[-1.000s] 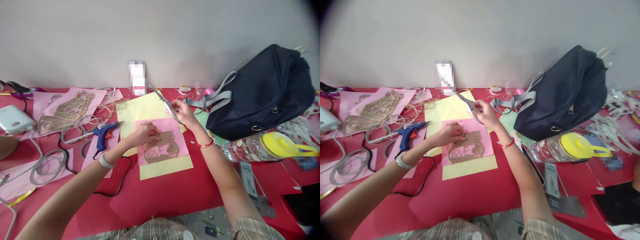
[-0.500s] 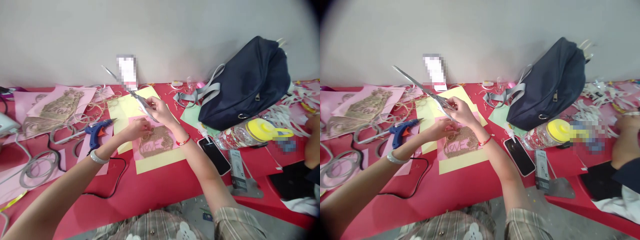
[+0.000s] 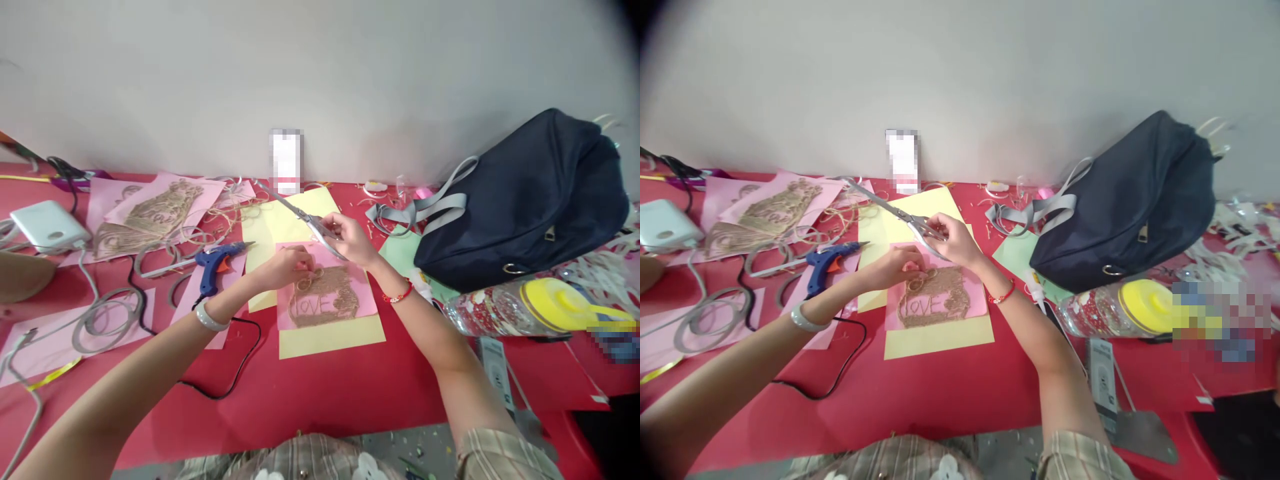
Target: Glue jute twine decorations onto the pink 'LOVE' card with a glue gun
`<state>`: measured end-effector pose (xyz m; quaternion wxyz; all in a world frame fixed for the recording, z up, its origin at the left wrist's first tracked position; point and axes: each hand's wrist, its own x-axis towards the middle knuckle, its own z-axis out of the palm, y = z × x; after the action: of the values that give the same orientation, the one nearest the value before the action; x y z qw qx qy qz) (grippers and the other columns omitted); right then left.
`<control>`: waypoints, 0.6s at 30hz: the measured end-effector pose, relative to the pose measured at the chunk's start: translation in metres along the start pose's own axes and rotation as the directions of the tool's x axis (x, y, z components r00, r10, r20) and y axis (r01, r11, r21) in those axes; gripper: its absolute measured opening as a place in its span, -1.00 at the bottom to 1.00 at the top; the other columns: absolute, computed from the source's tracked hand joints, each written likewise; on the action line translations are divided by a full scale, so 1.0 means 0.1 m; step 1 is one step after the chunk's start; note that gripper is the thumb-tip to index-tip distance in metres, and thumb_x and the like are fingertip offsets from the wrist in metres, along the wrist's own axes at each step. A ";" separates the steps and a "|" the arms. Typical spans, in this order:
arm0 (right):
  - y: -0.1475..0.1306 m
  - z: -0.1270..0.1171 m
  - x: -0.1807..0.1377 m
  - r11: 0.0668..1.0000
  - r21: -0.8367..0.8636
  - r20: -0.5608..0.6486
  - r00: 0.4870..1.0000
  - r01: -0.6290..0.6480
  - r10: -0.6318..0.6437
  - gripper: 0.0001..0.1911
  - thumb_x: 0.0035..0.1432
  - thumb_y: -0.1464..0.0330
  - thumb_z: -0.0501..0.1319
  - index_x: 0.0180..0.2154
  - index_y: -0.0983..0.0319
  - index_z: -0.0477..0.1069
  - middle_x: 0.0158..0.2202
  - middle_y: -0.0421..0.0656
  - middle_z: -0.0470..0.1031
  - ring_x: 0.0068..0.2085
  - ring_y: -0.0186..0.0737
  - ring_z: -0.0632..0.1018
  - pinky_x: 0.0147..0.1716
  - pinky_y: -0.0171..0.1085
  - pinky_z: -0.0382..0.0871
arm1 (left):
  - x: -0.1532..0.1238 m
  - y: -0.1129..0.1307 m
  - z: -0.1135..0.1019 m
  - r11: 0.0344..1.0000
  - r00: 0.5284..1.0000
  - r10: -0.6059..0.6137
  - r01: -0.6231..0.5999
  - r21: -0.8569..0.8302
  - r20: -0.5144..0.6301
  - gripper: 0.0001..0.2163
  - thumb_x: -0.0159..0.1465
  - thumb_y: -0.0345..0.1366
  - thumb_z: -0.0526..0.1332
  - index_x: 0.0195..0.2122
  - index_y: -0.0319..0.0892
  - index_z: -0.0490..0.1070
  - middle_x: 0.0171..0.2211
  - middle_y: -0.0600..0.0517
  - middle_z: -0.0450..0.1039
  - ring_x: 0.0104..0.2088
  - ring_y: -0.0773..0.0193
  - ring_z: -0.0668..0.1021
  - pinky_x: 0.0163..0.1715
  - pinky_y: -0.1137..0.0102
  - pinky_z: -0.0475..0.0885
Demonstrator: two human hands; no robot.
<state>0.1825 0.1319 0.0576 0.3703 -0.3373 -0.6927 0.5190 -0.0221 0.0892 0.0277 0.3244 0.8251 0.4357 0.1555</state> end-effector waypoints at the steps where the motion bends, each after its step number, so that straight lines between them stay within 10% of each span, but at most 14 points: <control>1: -0.01 0.00 0.01 1.000 0.010 -0.002 1.000 -0.003 0.003 -0.58 -0.02 0.08 0.46 -0.31 0.18 0.37 -0.33 -0.23 0.41 -0.33 -0.26 0.42 -0.32 -0.26 0.30 | 0.00 0.00 0.00 1.000 1.000 0.002 -0.002 -0.001 0.001 -0.87 0.29 -0.25 0.33 -0.31 -0.22 0.56 -0.27 -0.04 0.48 -0.29 0.23 0.54 -0.25 0.36 0.42; 18: -0.39 -0.40 0.06 0.996 -0.073 0.016 0.998 0.057 -0.056 -0.54 -0.07 0.14 0.59 -0.36 0.20 0.40 -0.36 -0.22 0.41 -0.33 -0.29 0.42 -0.37 -0.28 0.30 | 0.05 -0.08 0.03 1.000 1.000 0.012 -0.012 -0.014 0.029 -0.89 0.30 -0.27 0.28 -0.25 -0.18 0.56 -0.24 -0.03 0.52 -0.26 0.22 0.55 -0.23 0.39 0.40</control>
<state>0.2111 0.1467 0.1040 0.3674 -0.3271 -0.7231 0.4849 -0.0228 0.0950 0.0195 0.3356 0.8276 0.4247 0.1486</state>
